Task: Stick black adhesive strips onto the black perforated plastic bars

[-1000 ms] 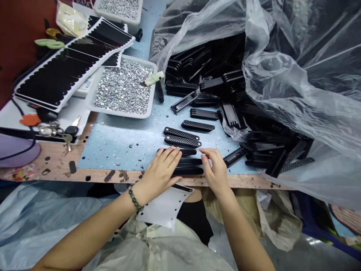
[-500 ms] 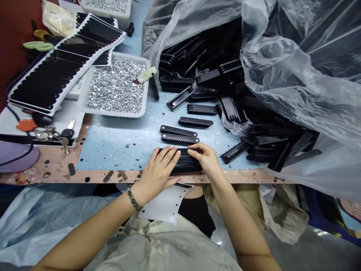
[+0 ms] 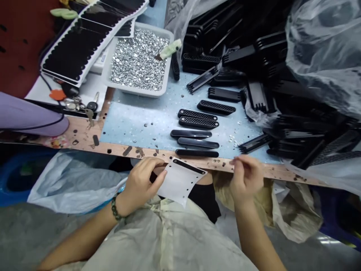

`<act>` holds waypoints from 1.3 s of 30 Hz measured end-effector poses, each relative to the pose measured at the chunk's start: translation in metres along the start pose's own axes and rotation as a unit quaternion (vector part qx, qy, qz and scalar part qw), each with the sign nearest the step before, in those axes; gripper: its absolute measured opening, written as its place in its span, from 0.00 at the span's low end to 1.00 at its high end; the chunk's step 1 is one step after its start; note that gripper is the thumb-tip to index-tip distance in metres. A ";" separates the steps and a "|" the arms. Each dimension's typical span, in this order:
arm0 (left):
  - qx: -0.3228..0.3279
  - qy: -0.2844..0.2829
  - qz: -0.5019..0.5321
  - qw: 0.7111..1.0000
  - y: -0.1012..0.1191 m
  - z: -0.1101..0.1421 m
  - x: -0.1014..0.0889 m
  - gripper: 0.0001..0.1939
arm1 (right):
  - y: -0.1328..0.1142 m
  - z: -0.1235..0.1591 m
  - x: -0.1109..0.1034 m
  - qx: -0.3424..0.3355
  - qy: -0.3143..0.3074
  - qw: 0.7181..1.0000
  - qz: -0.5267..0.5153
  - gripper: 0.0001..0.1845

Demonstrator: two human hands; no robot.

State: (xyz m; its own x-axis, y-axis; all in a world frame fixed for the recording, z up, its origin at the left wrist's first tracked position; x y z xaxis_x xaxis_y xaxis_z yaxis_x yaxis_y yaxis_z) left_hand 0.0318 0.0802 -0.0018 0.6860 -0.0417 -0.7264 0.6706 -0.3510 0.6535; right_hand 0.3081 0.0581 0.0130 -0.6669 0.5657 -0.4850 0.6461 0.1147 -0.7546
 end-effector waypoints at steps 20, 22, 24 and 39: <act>-0.034 -0.187 0.106 0.976 0.001 0.034 0.039 0.13 | 0.021 0.016 -0.007 0.258 0.058 0.943 -0.201 0.09; -0.007 -0.151 0.016 0.988 0.002 0.025 0.022 0.17 | 0.033 -0.002 -0.031 0.251 0.151 0.915 -0.277 0.08; 0.039 -0.071 -0.060 0.995 0.013 0.004 0.006 0.29 | 0.037 -0.012 -0.037 0.252 0.148 0.901 -0.319 0.12; 0.189 -0.151 -0.135 0.961 0.089 -0.108 0.097 0.35 | 0.048 0.006 -0.026 0.258 0.018 0.938 -0.232 0.19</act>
State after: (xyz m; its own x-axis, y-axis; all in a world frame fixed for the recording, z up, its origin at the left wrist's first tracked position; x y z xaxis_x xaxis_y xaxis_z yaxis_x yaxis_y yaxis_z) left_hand 0.1880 0.1460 0.0089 0.3498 -0.1498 -0.9248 0.6230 -0.7000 0.3490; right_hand 0.3538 0.0443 -0.0131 -0.8133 0.5803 -0.0430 0.0175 -0.0496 -0.9986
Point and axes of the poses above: each hand's wrist, its own z-axis away from the middle knuckle, its own x-axis out of the palm, y = z × x, the point moved 6 cm from there along -z, towards the middle knuckle, and after that the axes turned 7 degrees about y, right-handed, at the moved point
